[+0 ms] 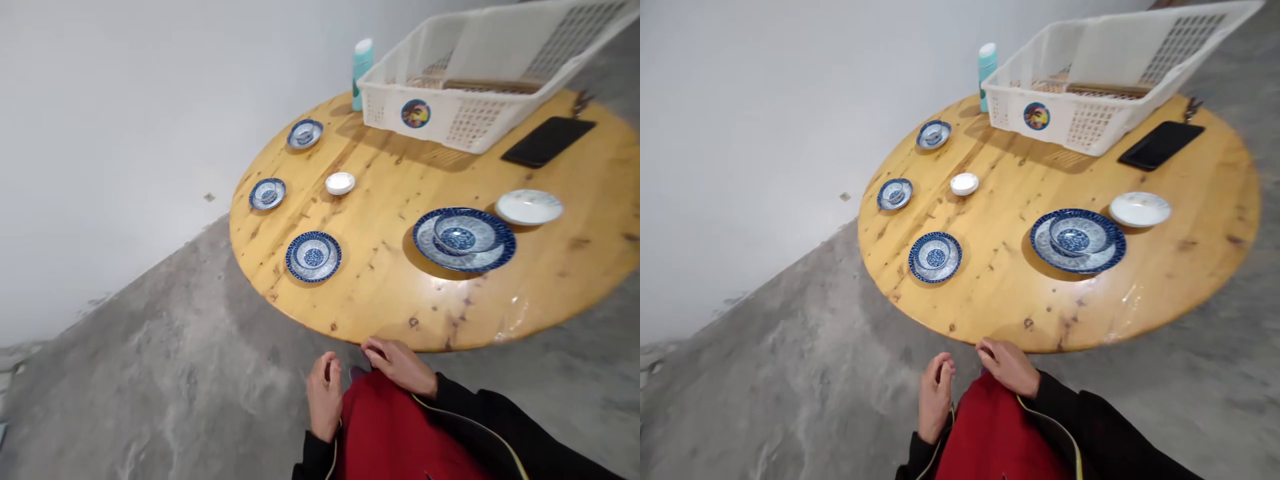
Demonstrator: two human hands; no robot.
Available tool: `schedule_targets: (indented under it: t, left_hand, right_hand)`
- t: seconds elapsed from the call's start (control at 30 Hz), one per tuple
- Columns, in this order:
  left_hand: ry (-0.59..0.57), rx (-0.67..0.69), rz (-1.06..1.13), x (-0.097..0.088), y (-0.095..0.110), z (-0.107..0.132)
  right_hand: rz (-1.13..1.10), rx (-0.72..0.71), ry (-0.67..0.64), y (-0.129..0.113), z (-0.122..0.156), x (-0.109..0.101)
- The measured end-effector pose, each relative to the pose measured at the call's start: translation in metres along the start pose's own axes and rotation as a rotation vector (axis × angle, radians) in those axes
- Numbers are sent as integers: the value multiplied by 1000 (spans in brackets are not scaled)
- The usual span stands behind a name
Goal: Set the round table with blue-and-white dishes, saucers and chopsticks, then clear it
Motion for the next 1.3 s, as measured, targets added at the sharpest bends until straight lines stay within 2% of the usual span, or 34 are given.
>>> schedule_targets:
  t: [0.17,0.27,0.43,0.6,0.73,0.93,1.03,1.17,1.3]
  left_hand:
    - [40,-10,-37,1,23,0]
    - [49,-32,-54,2,24,3]
    - [55,-80,-59,-7,9,0]
    - [17,-68,-33,-27,-9,-21]
    - [-31,-23,-46,-58,-27,-47]
    - [-27,18,-71,-136,-67,-90]
    - [-33,51,-84,-169,-82,-108]
    - [-104,137,-121,-192,-86,-122]
    - [-203,181,-162,-196,-82,-130]
  right_hand:
    - [-20,-7,28,1,-9,-25]
    - [-66,15,14,8,-14,-30]
    - [-102,51,-54,8,-27,-19]
    - [-47,21,-46,-9,-51,0]
    - [-49,27,15,-23,-75,23]
    - [-144,70,149,-54,-108,76]
    - [-160,70,206,-71,-117,104]
    - [-159,106,286,-85,-121,129]
    - [-174,200,364,-82,-119,141]
Point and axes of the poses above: each hand's wrist, its own z-axis away from the middle knuckle, its own x-axis out of the palm, y = z × x, the point moved 8 cm from there along -z, towards the middle knuckle, and after that the axes turned 7 degrees about -z, right-handed, at the moved point
